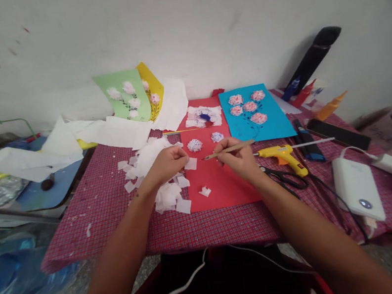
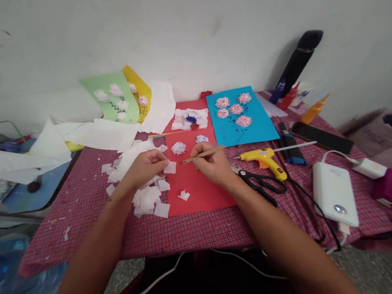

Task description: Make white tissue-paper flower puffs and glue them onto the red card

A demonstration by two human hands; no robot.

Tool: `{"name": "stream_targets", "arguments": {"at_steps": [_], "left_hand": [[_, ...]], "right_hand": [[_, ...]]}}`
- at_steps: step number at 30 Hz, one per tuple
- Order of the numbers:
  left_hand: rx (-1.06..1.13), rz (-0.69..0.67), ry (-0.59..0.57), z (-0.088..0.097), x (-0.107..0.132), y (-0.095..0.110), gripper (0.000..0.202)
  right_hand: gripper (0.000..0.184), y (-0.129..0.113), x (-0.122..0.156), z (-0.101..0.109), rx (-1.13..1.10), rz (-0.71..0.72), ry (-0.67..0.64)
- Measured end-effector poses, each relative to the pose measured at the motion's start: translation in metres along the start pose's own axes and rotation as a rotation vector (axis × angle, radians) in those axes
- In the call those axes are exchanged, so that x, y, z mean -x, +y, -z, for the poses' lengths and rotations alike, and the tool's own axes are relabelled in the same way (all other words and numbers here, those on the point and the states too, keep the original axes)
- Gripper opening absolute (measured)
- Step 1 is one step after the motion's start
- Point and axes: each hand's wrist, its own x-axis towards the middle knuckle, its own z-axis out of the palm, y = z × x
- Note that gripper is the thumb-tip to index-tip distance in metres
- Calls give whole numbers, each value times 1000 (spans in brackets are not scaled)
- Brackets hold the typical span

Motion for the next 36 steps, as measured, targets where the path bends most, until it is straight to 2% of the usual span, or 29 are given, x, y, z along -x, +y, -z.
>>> {"name": "stream_targets", "arguments": {"at_steps": [2,9,16,29,34,36], "left_hand": [[82,14,35,-5,-2,0,9],[242,13,76,-15,-4,-1,11],[302,43,82,-17,-1,6,10],[318,45,95,-17,-2,4,12],[369,94,91,-16,0,10,10],[407,118,79,-16,0,11,17]], "right_hand": [[7,-1,2,-1,-22,28,-6],[7,1,5,-6,123,76,-73],[6,6,4,-5,138,92,-74],[7,5,4,-7,135,115,-81],[8,5,3,-6,117,73,-62],[10,2,3,-6,85,44,-42]]}}
